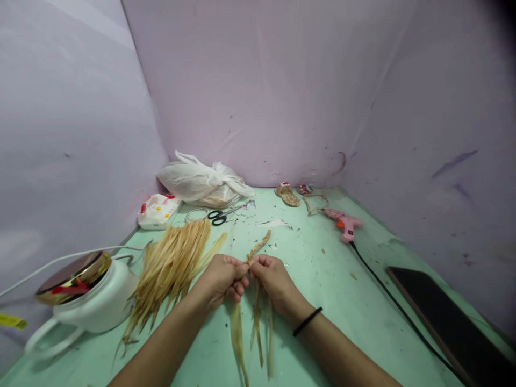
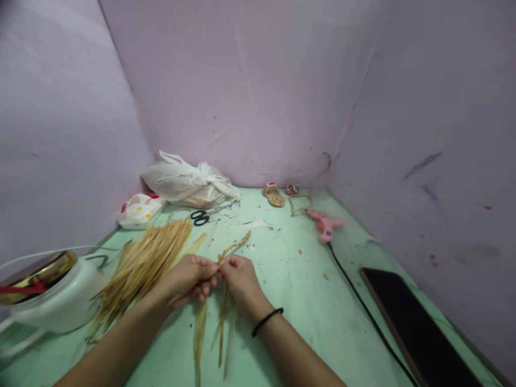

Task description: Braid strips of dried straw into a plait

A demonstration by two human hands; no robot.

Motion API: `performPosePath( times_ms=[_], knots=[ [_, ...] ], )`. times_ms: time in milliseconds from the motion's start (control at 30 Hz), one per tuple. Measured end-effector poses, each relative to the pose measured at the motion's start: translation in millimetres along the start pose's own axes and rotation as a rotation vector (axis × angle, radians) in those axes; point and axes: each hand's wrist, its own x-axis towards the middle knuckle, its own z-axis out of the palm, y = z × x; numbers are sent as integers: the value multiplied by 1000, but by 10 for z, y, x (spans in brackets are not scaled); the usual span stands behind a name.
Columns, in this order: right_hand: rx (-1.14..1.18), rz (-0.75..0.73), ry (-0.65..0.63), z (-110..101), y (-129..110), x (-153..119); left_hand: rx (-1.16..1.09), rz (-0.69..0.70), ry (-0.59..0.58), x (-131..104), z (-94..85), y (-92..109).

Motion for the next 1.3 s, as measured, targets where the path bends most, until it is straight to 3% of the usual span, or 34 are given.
performPosePath(
  times_ms=[267, 433, 600, 733, 933, 1067, 1233, 1300],
  knots=[
    [-232, -154, -24, -37, 127, 69, 43, -29, 31, 52, -69, -28],
    [-451, -205, 14, -118, 28, 31, -2, 80, 84, 78, 38, -59],
    [-624, -90, 81, -182, -42, 42, -47, 148, 196, 220, 120, -253],
    [-678, -32, 92, -110, -91, -56, -110, 136, 261, 237, 153, -269],
    [-1037, -337, -17, 63, -63, -259, -229, 1, 290, 154, 160, -122],
    [-1174, -386, -100, 102, -64, -312, -226, -59, 251, 134, 118, -103],
    [-1115, -432, -153, 51, -139, -292, -166, 11, 209, 152, 78, -165],
    [-938, -324, -92, -39, -165, -211, -147, 50, 194, 174, 69, -200]
  ],
)
